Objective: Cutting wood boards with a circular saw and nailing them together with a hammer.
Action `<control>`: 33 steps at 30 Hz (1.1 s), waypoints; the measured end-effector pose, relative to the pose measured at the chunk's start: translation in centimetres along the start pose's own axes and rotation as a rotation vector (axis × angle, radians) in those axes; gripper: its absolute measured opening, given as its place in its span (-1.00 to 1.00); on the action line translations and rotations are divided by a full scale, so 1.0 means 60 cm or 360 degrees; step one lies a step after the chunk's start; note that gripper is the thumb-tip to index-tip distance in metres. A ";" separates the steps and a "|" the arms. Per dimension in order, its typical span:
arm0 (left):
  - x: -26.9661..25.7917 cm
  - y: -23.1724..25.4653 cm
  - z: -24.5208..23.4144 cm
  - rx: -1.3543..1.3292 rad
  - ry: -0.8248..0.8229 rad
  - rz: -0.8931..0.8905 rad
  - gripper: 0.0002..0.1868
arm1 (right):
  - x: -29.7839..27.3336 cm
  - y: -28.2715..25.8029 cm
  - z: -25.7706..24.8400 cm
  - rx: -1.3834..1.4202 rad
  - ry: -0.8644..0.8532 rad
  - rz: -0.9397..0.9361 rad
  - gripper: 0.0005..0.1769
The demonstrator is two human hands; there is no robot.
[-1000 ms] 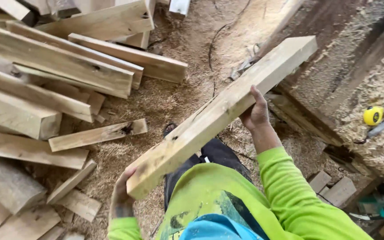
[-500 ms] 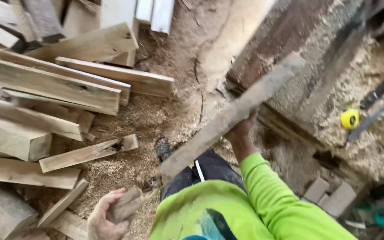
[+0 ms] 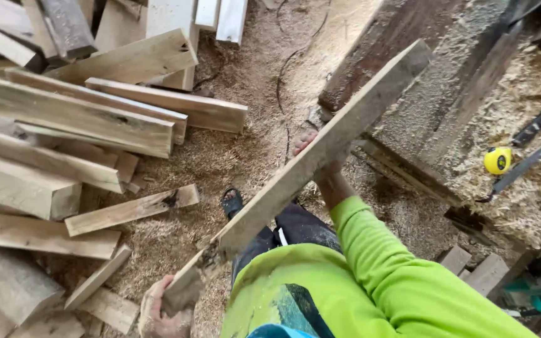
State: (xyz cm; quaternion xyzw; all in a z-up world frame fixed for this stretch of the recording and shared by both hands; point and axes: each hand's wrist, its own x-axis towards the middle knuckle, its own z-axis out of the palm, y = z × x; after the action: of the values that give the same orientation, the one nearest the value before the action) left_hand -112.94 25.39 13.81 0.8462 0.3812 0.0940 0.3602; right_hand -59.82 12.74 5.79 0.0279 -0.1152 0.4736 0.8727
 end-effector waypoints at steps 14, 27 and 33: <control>0.132 0.123 0.044 -0.0459 0.0307 -0.0612 -0.63 | -0.063 -0.063 0.005 -0.1026 0.1959 -0.0013 0.07; 0.156 0.115 0.044 -0.0606 0.0221 -0.0781 -0.63 | -0.085 -0.097 0.023 -0.0877 0.1788 0.0174 0.21; 0.149 0.138 0.046 -0.0492 0.0224 -0.0752 -0.64 | -0.072 -0.091 -0.002 -0.0769 0.1659 0.0006 0.10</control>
State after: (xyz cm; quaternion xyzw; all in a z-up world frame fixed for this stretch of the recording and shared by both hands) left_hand -100.80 26.53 16.41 0.6604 0.5730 0.1228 0.4695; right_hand -57.50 6.23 5.03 -0.4097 0.2252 0.3867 0.7949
